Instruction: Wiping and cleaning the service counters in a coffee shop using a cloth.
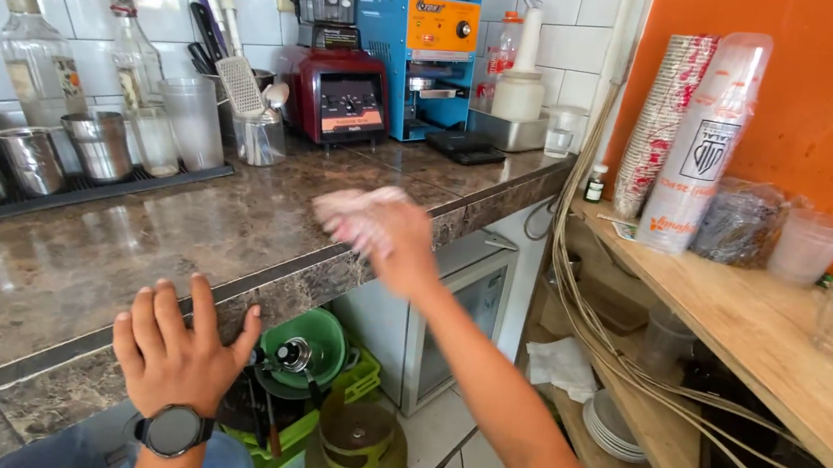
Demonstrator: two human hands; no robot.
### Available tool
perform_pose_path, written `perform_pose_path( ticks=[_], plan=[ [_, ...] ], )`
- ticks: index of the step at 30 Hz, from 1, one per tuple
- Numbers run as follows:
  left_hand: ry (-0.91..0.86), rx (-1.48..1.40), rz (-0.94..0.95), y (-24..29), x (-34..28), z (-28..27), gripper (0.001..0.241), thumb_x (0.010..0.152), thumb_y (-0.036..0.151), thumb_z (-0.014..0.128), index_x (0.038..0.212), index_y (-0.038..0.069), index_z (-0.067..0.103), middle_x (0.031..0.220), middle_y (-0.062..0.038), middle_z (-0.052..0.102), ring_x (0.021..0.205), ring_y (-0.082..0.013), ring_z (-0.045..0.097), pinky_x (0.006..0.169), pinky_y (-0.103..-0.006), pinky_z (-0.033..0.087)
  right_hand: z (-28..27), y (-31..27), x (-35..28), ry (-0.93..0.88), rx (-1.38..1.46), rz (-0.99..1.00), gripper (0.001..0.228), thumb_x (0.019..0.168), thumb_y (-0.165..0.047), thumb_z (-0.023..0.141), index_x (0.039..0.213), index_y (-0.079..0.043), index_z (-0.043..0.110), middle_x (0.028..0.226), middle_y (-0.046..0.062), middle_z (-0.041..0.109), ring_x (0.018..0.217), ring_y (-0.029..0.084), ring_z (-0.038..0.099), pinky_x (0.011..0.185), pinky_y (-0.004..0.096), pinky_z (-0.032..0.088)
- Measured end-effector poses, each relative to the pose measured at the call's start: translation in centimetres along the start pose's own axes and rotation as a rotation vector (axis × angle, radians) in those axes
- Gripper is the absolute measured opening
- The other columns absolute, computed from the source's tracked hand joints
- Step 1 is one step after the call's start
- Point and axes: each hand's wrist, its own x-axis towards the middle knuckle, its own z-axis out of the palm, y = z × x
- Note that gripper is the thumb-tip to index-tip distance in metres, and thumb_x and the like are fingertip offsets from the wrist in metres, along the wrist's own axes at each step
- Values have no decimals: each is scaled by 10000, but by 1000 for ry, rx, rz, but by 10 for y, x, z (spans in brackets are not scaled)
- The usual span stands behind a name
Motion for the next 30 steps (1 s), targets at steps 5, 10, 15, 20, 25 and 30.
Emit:
perform_pose_path(
  ticks=[5,10,15,20,25,30],
  plan=[
    [14,-32,-14,2,-2,2,619,962,760,553,1280,257,723,1291,-33,665,1258,-204,618,1124,-374,439,14,130,-3,161,-95,213,257,1002,-326,496,970,-201,718,1114,76,668,1043,295,614,801,486,397],
    [18,32,-36,4,-1,4,627,946,793,494,1250,295,724,1265,-3,670,1243,-178,618,1130,-356,422,38,158,-2,-172,-135,695,586,1008,-496,490,1459,-125,543,1565,81,463,1467,338,344,1156,627,245],
    [17,16,-24,3,-5,7,610,956,775,517,1271,298,729,1289,-3,674,1258,-180,624,1135,-367,437,19,-27,-13,106,599,-29,337,984,-25,492,1212,-175,689,1303,56,652,1156,242,536,1001,439,366],
    [-8,-33,-1,-1,-5,2,585,972,727,576,1301,265,721,1314,-29,660,1277,-205,607,1153,-385,418,88,12,-58,126,184,-26,681,818,-99,610,1442,-364,546,1625,4,451,1578,337,304,1316,728,11],
    [6,-44,-19,1,-6,4,575,971,720,588,1307,278,738,1324,-23,662,1279,-203,612,1152,-384,421,100,91,-71,281,44,421,527,1016,-72,431,1543,-62,445,1734,73,67,1588,406,4,1289,627,86],
    [14,-37,-30,2,-6,2,570,968,721,572,1296,289,747,1316,-17,661,1275,-196,609,1171,-377,413,101,172,-78,316,240,657,586,1098,-327,317,1617,-62,250,1722,190,37,1589,393,32,1276,477,97]
  ],
)
